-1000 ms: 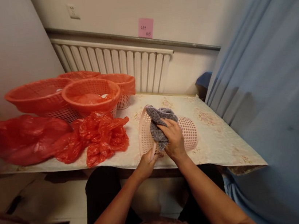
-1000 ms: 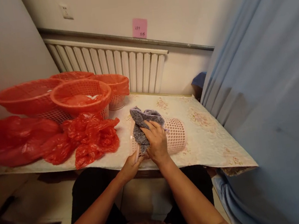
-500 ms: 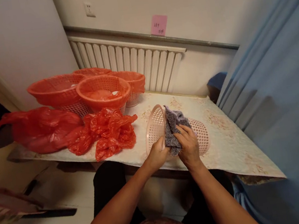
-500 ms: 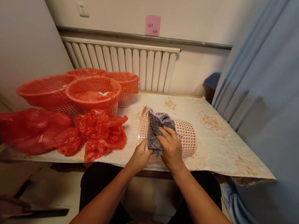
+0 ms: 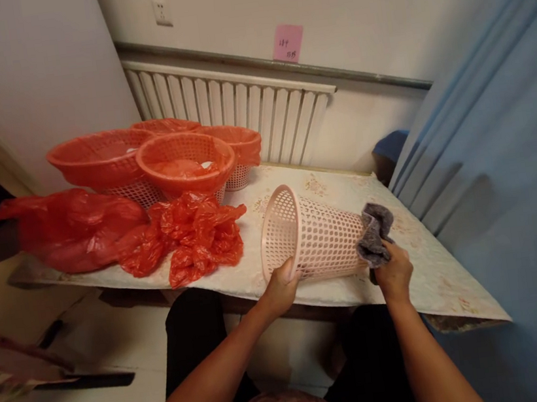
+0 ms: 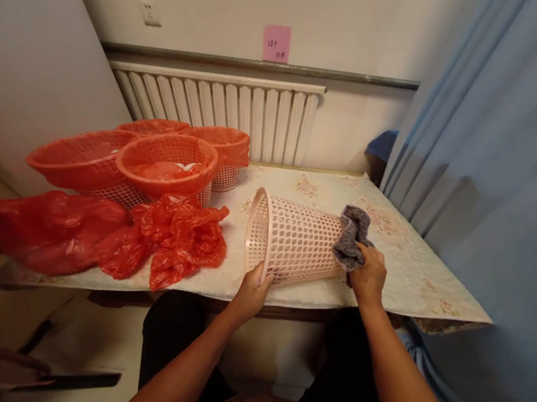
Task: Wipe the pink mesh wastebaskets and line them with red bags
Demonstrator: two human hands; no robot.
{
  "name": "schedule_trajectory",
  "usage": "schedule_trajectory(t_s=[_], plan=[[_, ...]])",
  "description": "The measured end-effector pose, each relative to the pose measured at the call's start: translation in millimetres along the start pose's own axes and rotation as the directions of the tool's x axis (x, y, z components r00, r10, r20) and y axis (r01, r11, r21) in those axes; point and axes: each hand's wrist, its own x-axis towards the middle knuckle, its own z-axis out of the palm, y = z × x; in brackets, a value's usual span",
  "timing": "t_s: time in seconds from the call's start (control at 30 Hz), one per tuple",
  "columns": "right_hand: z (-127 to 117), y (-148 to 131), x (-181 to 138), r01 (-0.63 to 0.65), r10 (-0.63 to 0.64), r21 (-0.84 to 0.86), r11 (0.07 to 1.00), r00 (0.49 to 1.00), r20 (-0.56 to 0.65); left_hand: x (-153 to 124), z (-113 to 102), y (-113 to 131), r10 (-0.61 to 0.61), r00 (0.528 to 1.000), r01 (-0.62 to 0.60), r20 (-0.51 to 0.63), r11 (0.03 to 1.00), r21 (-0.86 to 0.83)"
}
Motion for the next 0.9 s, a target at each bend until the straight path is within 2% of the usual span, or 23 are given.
schedule_trajectory(t_s=[0.07,0.13,0.27,0.37,0.43,0.5,0.67,0.77,0.83,0.9], plan=[[-0.6,-0.3,-3.5,-0.079,0.079,-0.027,0.996,0.997,-0.008,-1.5,-0.2,-6.9,0.015,1.0,-0.015,0.017,1.0,0.002],[-1.0,-18.3,-5.6,-0.056,0.055,-0.022,0.998,0.998,-0.023,-3.6,-0.1,-12.6,0.035,0.998,-0.036,0.047,0.999,0.02],[-6.0,-90.9,-4.4,0.174,-0.174,0.153,0.973,0.985,-0.013,-8.4,1.9,-19.5,0.069,0.994,-0.077,0.09,0.992,0.099],[-12.1,-142.3,2.4,0.326,-0.345,0.295,0.898,0.939,0.014,-13.9,1.6,-22.2,0.082,0.99,-0.096,0.115,0.988,0.122],[-13.9,-161.1,10.0,0.39,-0.421,0.337,0.857,0.907,0.023,-19.4,-0.9,-25.0,0.079,0.987,-0.095,0.137,0.989,0.117],[-12.6,-166.3,18.8,0.419,-0.453,0.337,0.843,0.891,0.027,-25.4,-4.3,-29.7,0.069,0.987,-0.086,0.144,0.989,0.117],[-3.8,-152.5,31.3,0.439,-0.471,0.281,0.853,0.88,0.057,-28.7,-4.2,-33.6,0.0,0.993,-0.012,0.114,0.994,0.107],[-1.8,-149.9,26.2,0.433,-0.465,0.274,0.859,0.883,0.062,-16.6,3.1,-17.9,-0.017,0.996,0.015,0.091,1.0,0.017],[-1.8,-151.3,21.2,0.418,-0.448,0.273,0.867,0.892,0.056,-5.3,7.4,-3.3,0.013,0.997,-0.01,0.073,0.999,-0.048],[-1.5,-150.6,18.5,0.408,-0.437,0.273,0.871,0.898,0.054,4.2,9.3,8.9,0.042,0.999,-0.042,0.019,0.999,-0.035]])
